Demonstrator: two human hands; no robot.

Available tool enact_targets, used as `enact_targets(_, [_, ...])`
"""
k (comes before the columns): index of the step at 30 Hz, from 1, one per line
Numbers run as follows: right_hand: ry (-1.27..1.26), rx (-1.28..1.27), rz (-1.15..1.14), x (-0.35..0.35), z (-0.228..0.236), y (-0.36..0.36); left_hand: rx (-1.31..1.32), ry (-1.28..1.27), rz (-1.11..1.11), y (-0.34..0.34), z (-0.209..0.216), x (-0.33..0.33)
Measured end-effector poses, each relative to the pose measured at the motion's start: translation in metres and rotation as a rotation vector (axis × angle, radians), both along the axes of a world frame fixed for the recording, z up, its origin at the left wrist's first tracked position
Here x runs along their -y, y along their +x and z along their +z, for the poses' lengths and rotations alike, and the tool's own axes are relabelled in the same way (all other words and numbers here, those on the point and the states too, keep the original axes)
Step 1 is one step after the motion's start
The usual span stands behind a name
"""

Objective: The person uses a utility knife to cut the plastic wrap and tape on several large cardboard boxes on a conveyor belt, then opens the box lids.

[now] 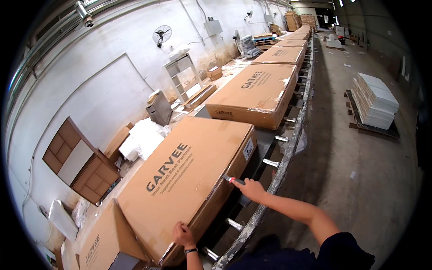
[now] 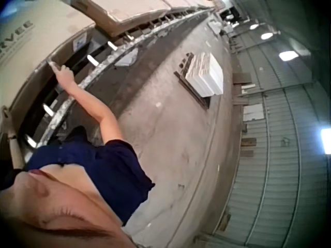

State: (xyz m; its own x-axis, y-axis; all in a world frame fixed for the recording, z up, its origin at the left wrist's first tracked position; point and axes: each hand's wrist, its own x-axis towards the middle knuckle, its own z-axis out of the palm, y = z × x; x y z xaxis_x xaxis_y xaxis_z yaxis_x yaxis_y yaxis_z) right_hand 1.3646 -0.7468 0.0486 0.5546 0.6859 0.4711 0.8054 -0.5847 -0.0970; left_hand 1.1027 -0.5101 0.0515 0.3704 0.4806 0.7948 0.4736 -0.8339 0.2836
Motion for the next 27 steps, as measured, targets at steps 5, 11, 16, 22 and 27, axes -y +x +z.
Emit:
enact_targets(5, [-0.076, 0.118, 0.143, 0.01, 0.019, 0.027, 0.01, -0.024, 0.091, 0.002, -0.007, -0.007])
enact_targets(11, [-0.116, 0.142, 0.336, 0.008, 0.021, 0.078, 0.034, -0.061, 0.205, 0.012, 0.014, 0.012])
enact_targets(16, [-0.144, 0.03, 0.437, 0.013, 0.048, 0.163, -0.03, 0.048, 0.323, 0.012, 0.025, 0.01])
enact_targets(22, [-0.236, 0.1, 0.013, 0.066, 0.031, 0.335, -0.075, -0.107, 0.404, 0.021, 0.016, 0.007])
enact_targets(27, [-0.226, 0.027, 0.089, 0.08, 0.045, 0.355, -0.062, -0.02, 0.393, 0.019, 0.013, 0.006])
